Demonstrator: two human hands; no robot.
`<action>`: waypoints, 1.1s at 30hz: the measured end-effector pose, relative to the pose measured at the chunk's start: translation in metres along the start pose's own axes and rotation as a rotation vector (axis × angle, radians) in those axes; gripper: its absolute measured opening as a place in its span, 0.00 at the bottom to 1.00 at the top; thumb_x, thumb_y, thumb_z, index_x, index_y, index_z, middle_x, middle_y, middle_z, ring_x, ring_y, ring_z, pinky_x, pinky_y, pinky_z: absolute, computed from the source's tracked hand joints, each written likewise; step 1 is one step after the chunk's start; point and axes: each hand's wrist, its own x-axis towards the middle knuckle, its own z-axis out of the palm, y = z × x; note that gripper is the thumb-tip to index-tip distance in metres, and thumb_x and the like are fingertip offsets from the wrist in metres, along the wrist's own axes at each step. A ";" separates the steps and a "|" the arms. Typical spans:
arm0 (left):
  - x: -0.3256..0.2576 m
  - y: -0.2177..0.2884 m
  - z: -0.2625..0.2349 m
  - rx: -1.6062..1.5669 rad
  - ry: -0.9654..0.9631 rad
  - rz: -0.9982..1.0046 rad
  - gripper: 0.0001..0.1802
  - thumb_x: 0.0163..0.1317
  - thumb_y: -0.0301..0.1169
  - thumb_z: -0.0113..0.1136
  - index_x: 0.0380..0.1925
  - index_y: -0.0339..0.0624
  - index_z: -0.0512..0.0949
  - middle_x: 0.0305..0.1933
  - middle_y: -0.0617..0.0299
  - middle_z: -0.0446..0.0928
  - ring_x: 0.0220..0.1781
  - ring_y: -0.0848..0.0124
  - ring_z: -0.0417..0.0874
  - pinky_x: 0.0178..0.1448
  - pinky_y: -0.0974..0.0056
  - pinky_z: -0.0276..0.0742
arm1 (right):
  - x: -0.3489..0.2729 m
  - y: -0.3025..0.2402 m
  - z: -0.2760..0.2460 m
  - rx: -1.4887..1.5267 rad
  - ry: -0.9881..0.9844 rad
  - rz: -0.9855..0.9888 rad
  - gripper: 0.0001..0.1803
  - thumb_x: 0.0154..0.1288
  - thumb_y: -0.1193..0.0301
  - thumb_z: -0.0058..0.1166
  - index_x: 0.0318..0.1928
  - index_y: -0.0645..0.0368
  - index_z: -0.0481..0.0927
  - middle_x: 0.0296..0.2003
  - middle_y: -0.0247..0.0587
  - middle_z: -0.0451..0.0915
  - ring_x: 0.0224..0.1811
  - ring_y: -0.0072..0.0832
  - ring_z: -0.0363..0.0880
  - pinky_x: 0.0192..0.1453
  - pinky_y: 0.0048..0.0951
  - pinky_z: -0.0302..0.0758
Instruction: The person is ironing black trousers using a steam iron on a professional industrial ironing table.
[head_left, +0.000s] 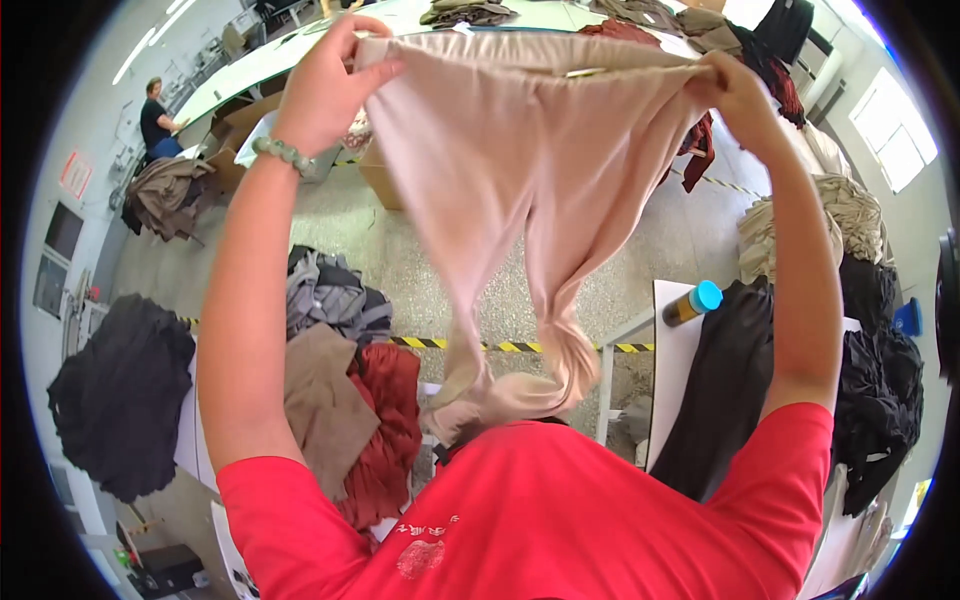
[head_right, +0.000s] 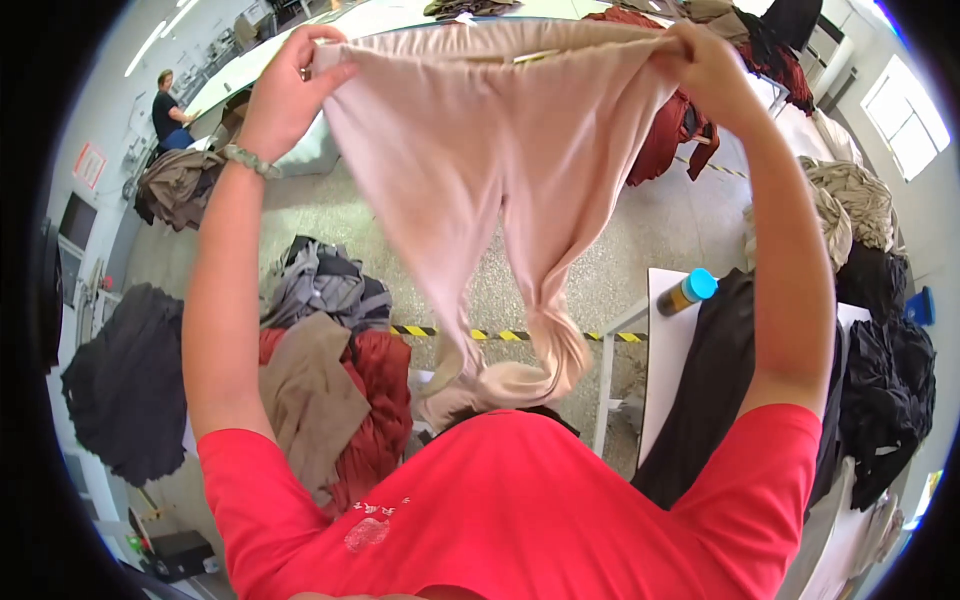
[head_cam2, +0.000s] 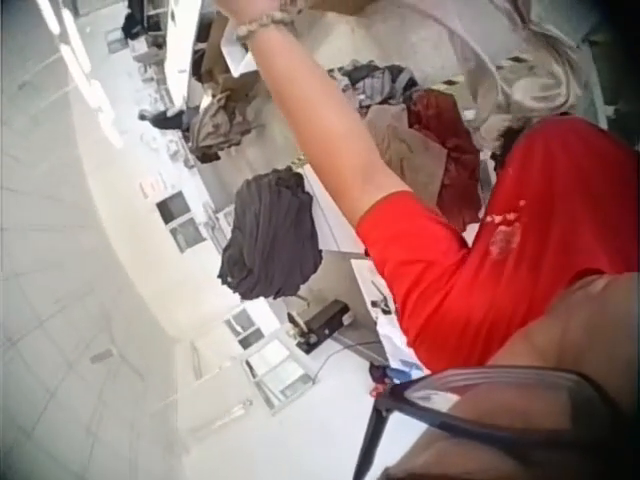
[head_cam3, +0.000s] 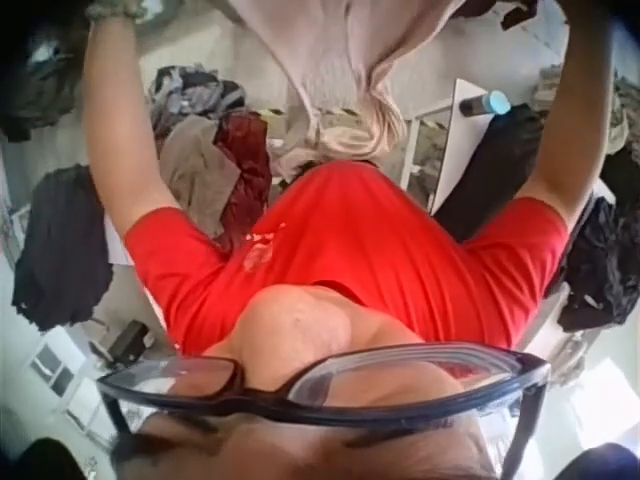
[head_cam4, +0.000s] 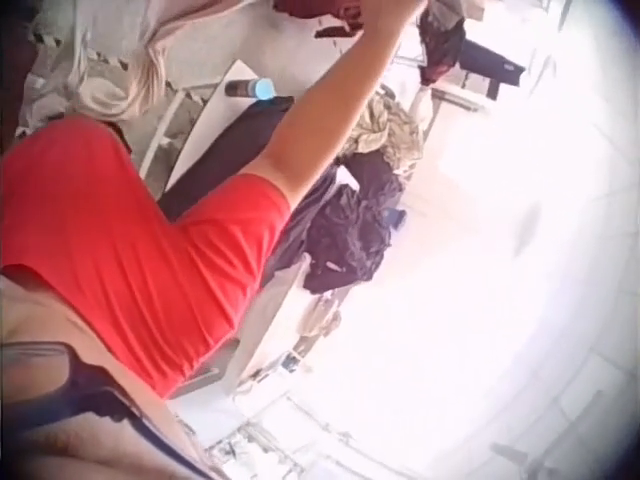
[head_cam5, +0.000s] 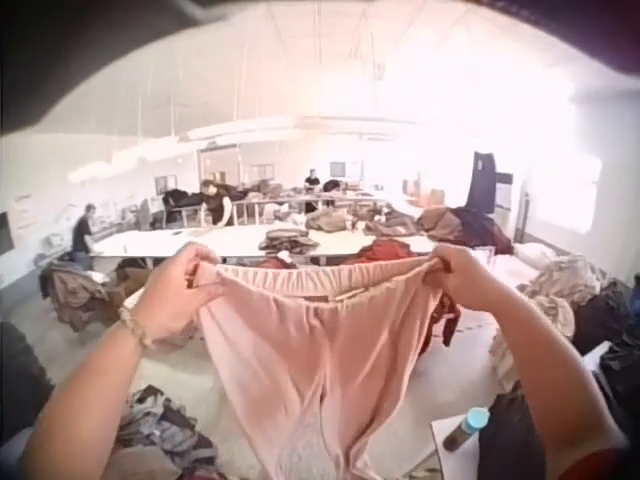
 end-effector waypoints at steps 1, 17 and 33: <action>0.016 -0.010 0.001 0.112 -0.005 -0.026 0.19 0.66 0.36 0.68 0.53 0.41 0.77 0.38 0.65 0.83 0.39 0.77 0.81 0.45 0.68 0.76 | 0.012 0.002 -0.006 0.064 0.017 0.024 0.09 0.67 0.70 0.59 0.44 0.62 0.81 0.32 0.40 0.81 0.37 0.26 0.77 0.45 0.32 0.74; 0.275 -0.106 0.244 0.096 -0.144 -0.042 0.15 0.66 0.35 0.68 0.44 0.33 0.81 0.28 0.67 0.75 0.28 0.80 0.69 0.33 0.70 0.70 | 0.057 0.221 -0.036 -0.340 0.310 0.510 0.14 0.67 0.78 0.55 0.52 0.54 0.84 0.36 0.41 0.81 0.36 0.23 0.75 0.43 0.26 0.73; 0.530 -0.148 0.620 -0.425 -0.456 0.217 0.11 0.58 0.25 0.72 0.35 0.34 0.78 0.30 0.61 0.73 0.31 0.71 0.73 0.39 0.67 0.72 | 0.089 0.513 -0.120 -0.220 0.753 0.905 0.11 0.67 0.79 0.53 0.48 0.62 0.82 0.20 0.32 0.74 0.17 0.18 0.67 0.22 0.22 0.65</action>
